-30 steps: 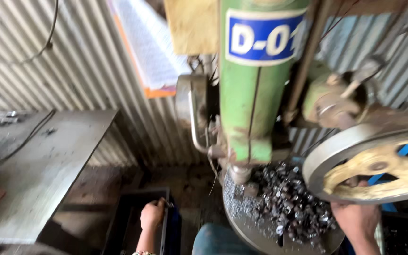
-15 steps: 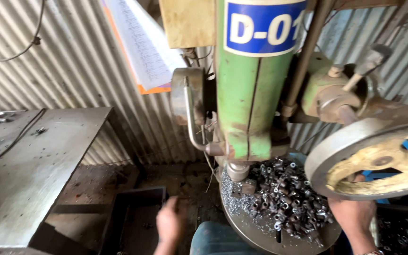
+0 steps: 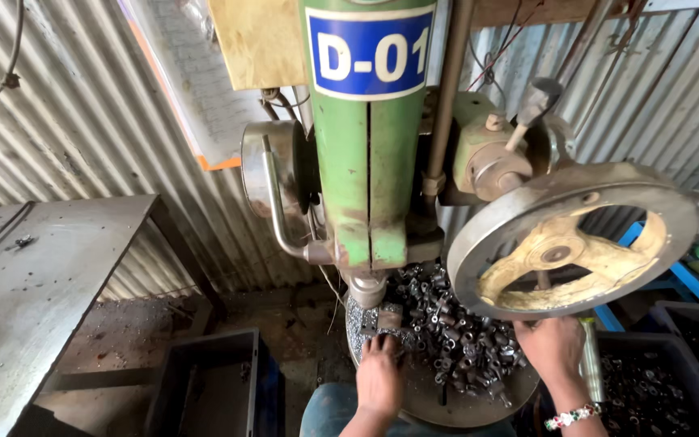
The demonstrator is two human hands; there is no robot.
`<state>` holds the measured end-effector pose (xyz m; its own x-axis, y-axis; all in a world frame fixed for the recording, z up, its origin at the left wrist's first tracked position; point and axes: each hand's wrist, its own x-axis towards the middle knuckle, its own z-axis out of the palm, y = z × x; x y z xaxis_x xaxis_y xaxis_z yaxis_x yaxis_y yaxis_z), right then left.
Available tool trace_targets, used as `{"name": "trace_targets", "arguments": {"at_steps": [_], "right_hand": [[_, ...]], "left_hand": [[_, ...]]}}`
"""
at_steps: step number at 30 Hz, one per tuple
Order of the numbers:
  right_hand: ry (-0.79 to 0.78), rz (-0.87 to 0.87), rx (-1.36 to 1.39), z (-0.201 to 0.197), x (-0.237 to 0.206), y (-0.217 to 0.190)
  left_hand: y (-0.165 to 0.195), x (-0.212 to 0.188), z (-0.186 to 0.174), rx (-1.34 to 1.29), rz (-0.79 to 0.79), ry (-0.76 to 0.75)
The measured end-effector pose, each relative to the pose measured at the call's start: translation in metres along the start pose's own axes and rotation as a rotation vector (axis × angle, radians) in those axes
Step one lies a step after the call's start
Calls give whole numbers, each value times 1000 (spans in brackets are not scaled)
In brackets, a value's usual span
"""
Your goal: The person operates a green drill press in a workshop, repeatedly placing small metal parts under the drill bit, lowering the wheel to drill, and then removing the parts. The person handles the parts one at a time and places them into a bin after drilling.
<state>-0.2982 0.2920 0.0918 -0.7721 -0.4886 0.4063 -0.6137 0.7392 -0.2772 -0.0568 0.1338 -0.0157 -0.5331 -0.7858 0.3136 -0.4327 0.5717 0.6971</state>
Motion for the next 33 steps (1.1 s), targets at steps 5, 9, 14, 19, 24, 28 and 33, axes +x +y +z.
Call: {"name": "trace_targets", "arguments": {"at_steps": [5, 9, 14, 19, 24, 28, 33], "right_hand": [[16, -9, 16, 15, 5, 10], [-14, 56, -20, 25, 8, 15], [-46, 106, 12, 29, 9, 18], [24, 52, 3, 26, 11, 16], [-39, 56, -34, 21, 12, 10], [-91, 75, -14, 9, 10, 1], [-6, 63, 12, 0, 7, -9]], "left_hand": [[-33, 10, -26, -1007, -597, 294], [-53, 42, -60, -1143, -680, 412], [-39, 70, -75, -1216, -494, 336], [-16, 72, -79, -1120, -466, 311], [-5, 75, -86, -747, -520, 317], [-1, 81, -85, -556, -356, 331], [-23, 84, -83, -1037, -516, 113]]}}
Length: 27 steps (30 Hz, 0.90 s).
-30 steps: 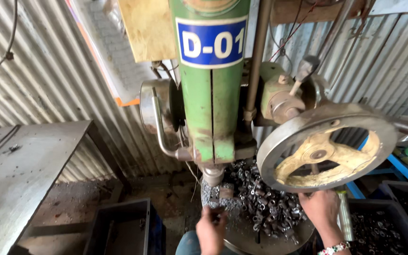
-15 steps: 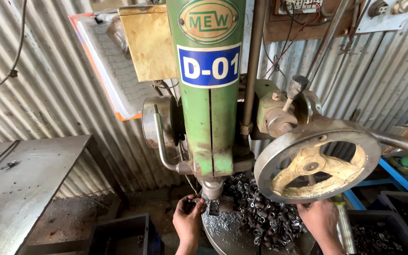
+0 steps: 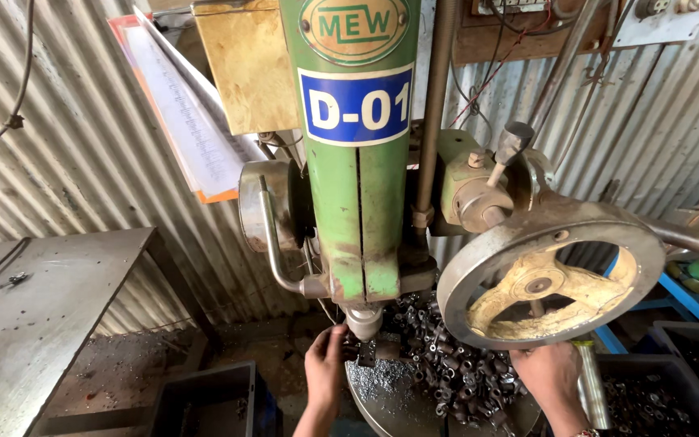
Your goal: The person operates a green drill press in a workshop, repeatedly placing small metal parts under the drill bit, lowering the wheel to drill, and then removing the parts. The person handles the parts one at a time and places them into a bin after drilling.
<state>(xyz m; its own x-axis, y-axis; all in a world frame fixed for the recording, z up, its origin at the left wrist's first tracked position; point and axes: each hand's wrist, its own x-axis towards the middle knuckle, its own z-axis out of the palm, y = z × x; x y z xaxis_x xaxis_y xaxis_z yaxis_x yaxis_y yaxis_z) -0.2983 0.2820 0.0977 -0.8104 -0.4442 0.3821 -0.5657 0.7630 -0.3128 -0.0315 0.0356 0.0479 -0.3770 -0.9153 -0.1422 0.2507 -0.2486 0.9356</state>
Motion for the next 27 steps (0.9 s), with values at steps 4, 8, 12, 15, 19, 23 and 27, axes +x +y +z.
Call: {"name": "trace_targets", "arguments": {"at_steps": [4, 8, 12, 15, 19, 23, 27], "right_hand": [[58, -22, 104, 13, 10, -9], [85, -91, -55, 23, 46, -29], [140, -131, -139, 11, 114, -69], [126, -153, -141, -1, 148, -103], [119, -160, -120, -9, 159, -113], [135, -168, -42, 1, 109, -71], [115, -163, 181, 16, 34, -19]], "left_hand": [[-11, 15, -17, -17, 15, -145], [-19, 25, -22, -56, 86, -222], [-25, 27, -24, -109, 76, -215], [-25, 32, -23, -90, 53, -214], [-21, 30, -18, -116, 91, -243], [-13, 15, -22, -102, 160, -229], [2, 9, -38, -120, 136, 165]]}}
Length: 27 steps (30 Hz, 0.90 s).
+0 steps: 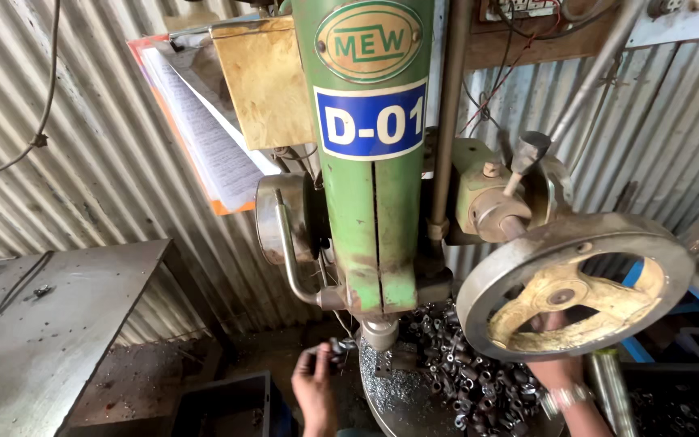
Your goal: The person operates a green drill press in a workshop, repeatedly placing small metal parts under the drill bit, lowering the wheel to drill, and then removing the parts. The person handles the parts one at a time and places them into a bin after drilling.
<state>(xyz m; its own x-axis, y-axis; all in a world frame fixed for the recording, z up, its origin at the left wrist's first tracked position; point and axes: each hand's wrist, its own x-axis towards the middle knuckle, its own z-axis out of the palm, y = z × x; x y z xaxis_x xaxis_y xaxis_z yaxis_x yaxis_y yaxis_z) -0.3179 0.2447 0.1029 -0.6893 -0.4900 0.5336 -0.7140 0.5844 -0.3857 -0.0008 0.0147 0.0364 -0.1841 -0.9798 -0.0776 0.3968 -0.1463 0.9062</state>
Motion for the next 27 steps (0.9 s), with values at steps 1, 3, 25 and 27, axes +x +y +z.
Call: {"name": "trace_targets", "arguments": {"at_steps": [1, 3, 25, 27], "right_hand": [[-83, 54, -31, -5, -15, 11], [-286, 194, -293, -14, -37, 27], [-34, 10, -300, 20, 30, 2], [-5, -13, -332, 27, 69, -18]], "left_hand": [[3, 2, -2, 96, 28, 1], [5, 5, -1, 295, 72, 0], [-16, 24, 30, 154, -319, -407], [-15, 25, 30, 127, -309, -422]]}}
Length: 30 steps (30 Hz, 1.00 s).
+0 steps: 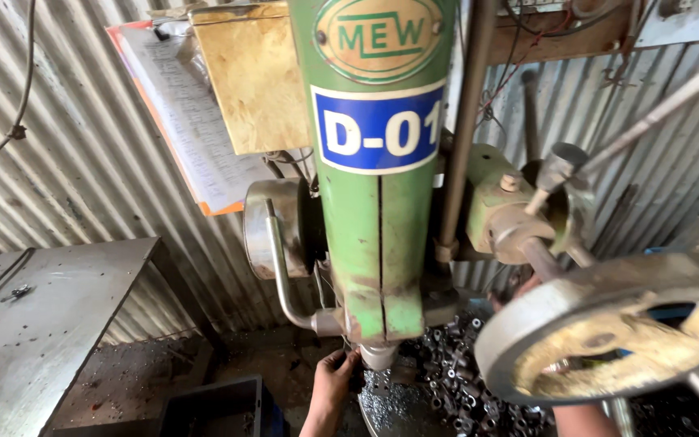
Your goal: The person operates a green drill press in a workshop, repeatedly placing small metal parts under the drill bit, lowering the wheel to drill, and then removing the parts. The person handles the parts one at a time and places them into a bin after drilling.
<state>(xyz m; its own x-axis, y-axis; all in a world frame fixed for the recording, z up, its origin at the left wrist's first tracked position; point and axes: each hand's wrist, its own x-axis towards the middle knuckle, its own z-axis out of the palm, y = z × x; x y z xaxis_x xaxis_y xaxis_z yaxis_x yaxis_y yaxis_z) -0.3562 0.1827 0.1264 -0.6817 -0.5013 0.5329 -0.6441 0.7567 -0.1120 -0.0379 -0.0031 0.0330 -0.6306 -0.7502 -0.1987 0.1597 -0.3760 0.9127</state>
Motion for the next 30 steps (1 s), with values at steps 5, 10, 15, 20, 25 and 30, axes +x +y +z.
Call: {"name": "trace_targets", "arguments": {"at_steps": [5, 10, 15, 20, 25, 30], "right_hand": [[-1, -29, -4, -13, 58, -33], [32, -25, 33, -15, 34, -16], [248, -94, 175, -12, -67, 32], [-71, 54, 195, -45, -130, 71], [-156, 121, 224, -59, -123, 59], [-12, 76, 213, -52, -121, 48]], "left_hand": [[4, 8, 3, -32, -95, -7], [9, 5, 6, 94, -51, 62], [-9, -25, 4, 197, 140, 365], [-20, -47, 1, 535, 448, 522], [12, -63, -12, 367, 339, 556], [29, -90, -93, 1361, -62, 454]]}}
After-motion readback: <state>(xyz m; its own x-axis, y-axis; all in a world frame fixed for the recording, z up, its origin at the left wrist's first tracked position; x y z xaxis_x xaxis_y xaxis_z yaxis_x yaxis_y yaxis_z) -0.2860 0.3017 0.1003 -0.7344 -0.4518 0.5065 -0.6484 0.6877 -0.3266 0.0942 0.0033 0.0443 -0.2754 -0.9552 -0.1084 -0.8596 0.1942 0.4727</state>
